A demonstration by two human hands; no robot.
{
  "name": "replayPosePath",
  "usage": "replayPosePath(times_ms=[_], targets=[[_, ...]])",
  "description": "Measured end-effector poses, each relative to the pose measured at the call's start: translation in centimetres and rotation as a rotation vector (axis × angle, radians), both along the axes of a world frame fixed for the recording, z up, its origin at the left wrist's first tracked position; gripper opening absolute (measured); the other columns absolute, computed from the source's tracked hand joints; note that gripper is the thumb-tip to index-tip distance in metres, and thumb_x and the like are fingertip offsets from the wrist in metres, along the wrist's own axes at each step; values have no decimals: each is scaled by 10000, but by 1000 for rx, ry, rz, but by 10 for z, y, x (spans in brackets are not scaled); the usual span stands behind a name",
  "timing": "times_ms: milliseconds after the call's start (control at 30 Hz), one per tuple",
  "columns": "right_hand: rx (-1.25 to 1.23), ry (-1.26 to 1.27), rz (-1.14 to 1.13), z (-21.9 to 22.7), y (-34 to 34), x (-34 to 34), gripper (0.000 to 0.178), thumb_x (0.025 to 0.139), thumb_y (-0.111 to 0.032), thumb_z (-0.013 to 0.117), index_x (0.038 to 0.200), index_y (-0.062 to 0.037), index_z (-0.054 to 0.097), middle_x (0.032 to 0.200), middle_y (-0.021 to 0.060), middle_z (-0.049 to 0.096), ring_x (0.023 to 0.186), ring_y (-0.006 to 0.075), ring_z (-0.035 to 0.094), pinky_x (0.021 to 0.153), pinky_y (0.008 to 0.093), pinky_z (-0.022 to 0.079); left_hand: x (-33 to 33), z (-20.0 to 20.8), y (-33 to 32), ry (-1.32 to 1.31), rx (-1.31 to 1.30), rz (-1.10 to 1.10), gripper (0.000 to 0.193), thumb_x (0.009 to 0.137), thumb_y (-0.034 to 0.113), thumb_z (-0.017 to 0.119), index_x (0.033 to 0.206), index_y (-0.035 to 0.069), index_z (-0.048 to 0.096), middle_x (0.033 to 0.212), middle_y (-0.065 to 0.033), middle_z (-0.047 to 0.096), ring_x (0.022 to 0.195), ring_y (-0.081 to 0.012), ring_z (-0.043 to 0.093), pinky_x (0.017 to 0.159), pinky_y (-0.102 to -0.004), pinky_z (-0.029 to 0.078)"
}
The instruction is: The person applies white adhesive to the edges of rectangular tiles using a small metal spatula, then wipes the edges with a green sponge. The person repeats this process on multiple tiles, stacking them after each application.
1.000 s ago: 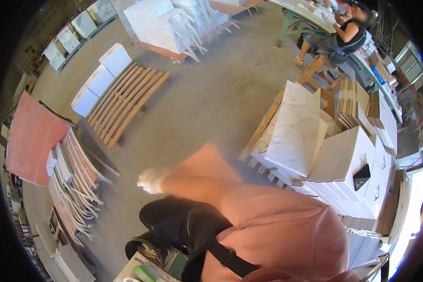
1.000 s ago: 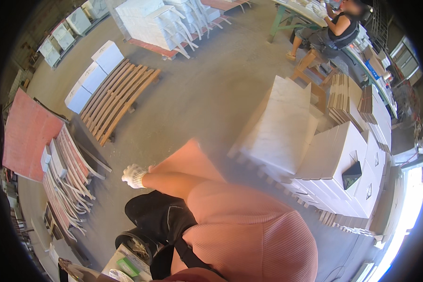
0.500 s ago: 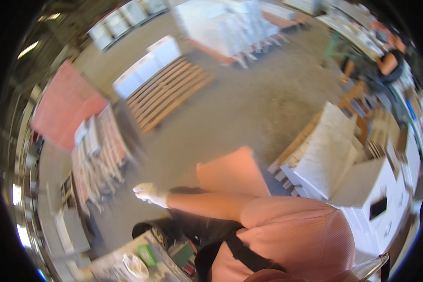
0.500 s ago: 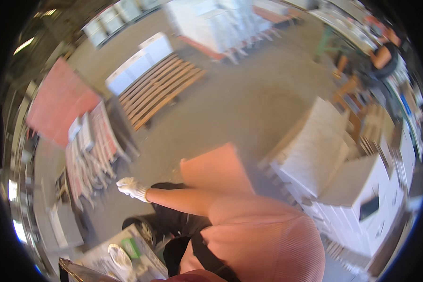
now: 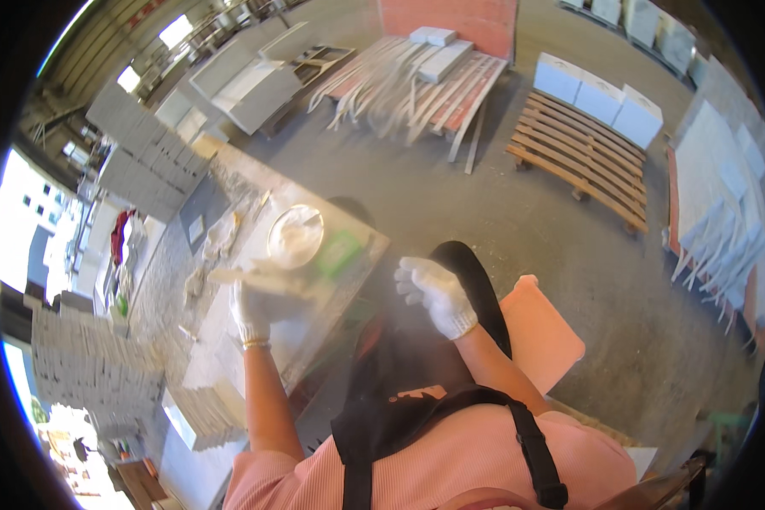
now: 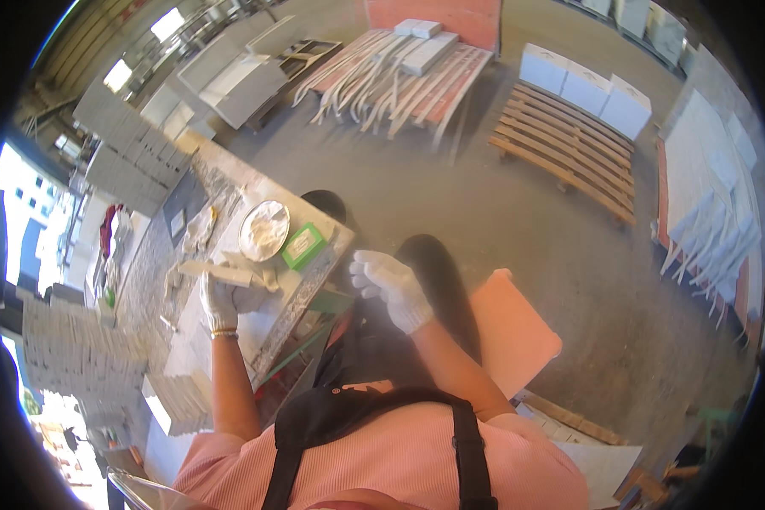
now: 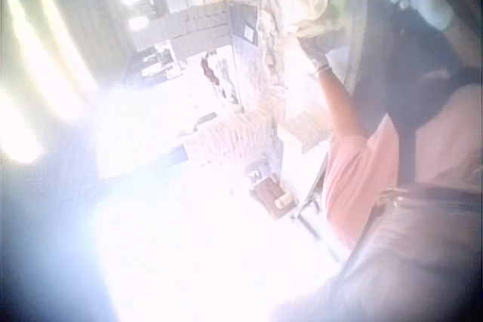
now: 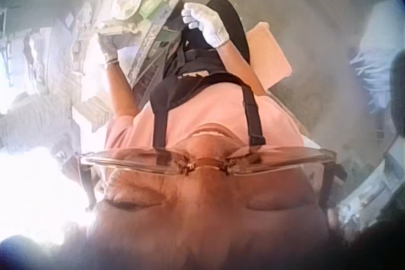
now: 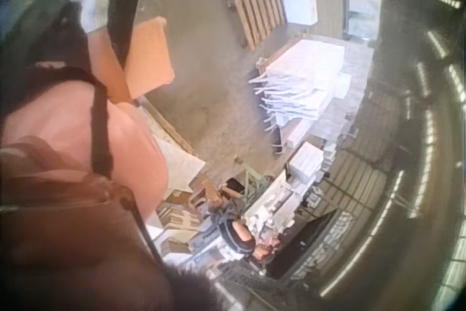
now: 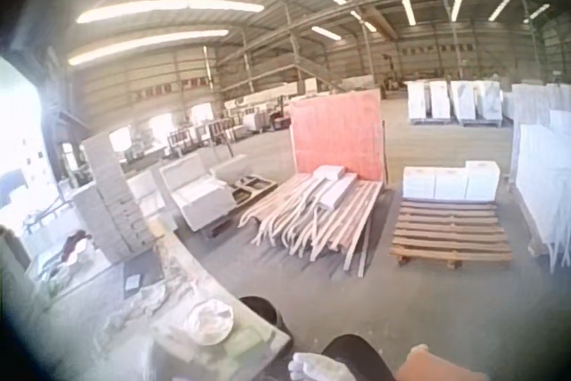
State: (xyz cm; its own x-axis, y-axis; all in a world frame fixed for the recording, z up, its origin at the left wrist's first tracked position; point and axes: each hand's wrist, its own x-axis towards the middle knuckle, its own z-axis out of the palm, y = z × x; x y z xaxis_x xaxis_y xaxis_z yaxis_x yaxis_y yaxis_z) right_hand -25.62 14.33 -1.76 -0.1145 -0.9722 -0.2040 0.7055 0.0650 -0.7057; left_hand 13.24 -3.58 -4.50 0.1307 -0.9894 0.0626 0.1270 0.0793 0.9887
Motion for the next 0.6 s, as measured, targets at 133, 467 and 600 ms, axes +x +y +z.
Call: replayPosePath(times_ms=[133,467,600], targets=[[-9,-13,-16,-6,31,-8,395,1031,-241,680,1348,-8,656,1177,131,732,993,224,707,816,347,564,8,-13,-4,99,-21,-39,644,1050,430,614,1518,22,444,1345,-207,630,1231,-341,630,1059,-511,520],[-449,-46,-96,60,-53,-20,407,1040,-255,668,1364,-10,643,1176,159,725,977,243,699,787,340,560,3,-11,-8,132,35,33,636,1037,386,642,1513,12,448,1351,-213,634,1245,-347,629,1050,-502,531],[-569,-125,-61,90,-83,-7,427,1042,-277,672,1384,-24,638,1192,177,725,977,268,711,775,351,571,-8,-9,-2,163,-31,65,470,1038,287,643,1420,15,606,1059,15,631,855,-80,567,757,-267,485]])
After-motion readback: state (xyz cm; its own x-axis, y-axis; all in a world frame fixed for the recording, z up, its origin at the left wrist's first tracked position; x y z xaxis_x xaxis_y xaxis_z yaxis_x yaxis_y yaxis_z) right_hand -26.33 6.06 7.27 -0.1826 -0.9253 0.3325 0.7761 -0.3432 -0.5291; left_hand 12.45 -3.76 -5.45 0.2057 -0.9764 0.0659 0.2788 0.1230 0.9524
